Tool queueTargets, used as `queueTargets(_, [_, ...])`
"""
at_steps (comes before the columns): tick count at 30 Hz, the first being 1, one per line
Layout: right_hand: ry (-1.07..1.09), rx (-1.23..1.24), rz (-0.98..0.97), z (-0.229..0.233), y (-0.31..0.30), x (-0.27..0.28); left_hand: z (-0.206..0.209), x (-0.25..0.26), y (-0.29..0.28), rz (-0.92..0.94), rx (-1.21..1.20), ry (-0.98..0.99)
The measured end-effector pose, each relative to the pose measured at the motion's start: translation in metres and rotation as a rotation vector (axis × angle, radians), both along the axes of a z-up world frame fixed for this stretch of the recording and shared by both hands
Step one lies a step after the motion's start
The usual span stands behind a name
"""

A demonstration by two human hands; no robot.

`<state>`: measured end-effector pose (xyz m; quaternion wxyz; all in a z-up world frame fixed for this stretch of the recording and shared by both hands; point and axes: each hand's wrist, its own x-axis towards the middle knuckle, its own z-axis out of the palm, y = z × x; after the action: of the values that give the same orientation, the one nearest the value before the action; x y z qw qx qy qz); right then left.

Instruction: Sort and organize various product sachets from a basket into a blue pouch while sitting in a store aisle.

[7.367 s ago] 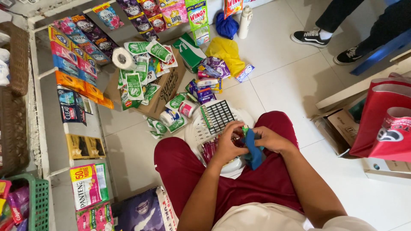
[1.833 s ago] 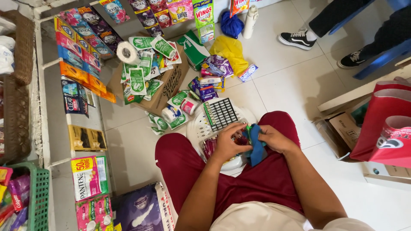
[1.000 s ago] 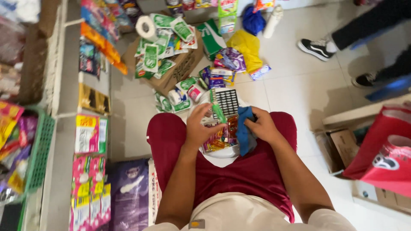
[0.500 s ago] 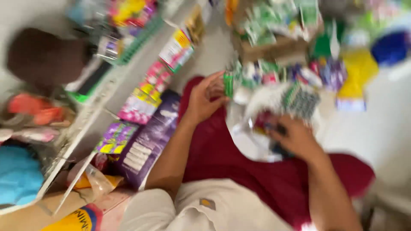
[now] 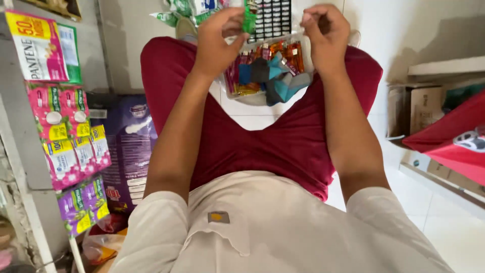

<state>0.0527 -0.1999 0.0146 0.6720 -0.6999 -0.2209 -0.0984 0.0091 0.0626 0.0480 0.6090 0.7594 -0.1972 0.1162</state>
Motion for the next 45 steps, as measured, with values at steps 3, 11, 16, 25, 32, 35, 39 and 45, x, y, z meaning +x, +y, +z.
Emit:
queueTargets(3, [0.001,-0.048,-0.005,0.002,0.004,0.002,-0.025,0.01,0.004,0.095,0.106,-0.036])
queueTargets(11, [-0.136,-0.512,0.132,0.006,0.028,0.01,-0.072,0.022,0.005,0.192,0.208,0.041])
queueTargets(16, [-0.164,-0.571,0.172,0.011,0.044,0.009,-0.066,0.018,-0.003,0.22,0.233,0.012])
queueTargets(25, [-0.09,-0.644,0.247,0.015,0.061,0.011,-0.061,0.02,-0.007,0.249,0.327,0.039])
queueTargets(32, [-0.097,-0.639,0.235,0.012,0.061,0.01,-0.06,0.019,-0.009,0.291,0.266,0.051])
queueTargets(35, [-0.073,-0.645,0.243,0.013,0.06,0.01,-0.058,0.019,-0.01,0.276,0.252,0.077])
queueTargets(39, [-0.068,-0.628,0.238,0.012,0.059,0.009,-0.054,0.018,-0.011,0.298,0.242,0.035])
queueTargets(45, [-0.076,-0.646,0.242,0.012,0.06,0.009,-0.05,0.018,-0.012,0.297,0.187,-0.025])
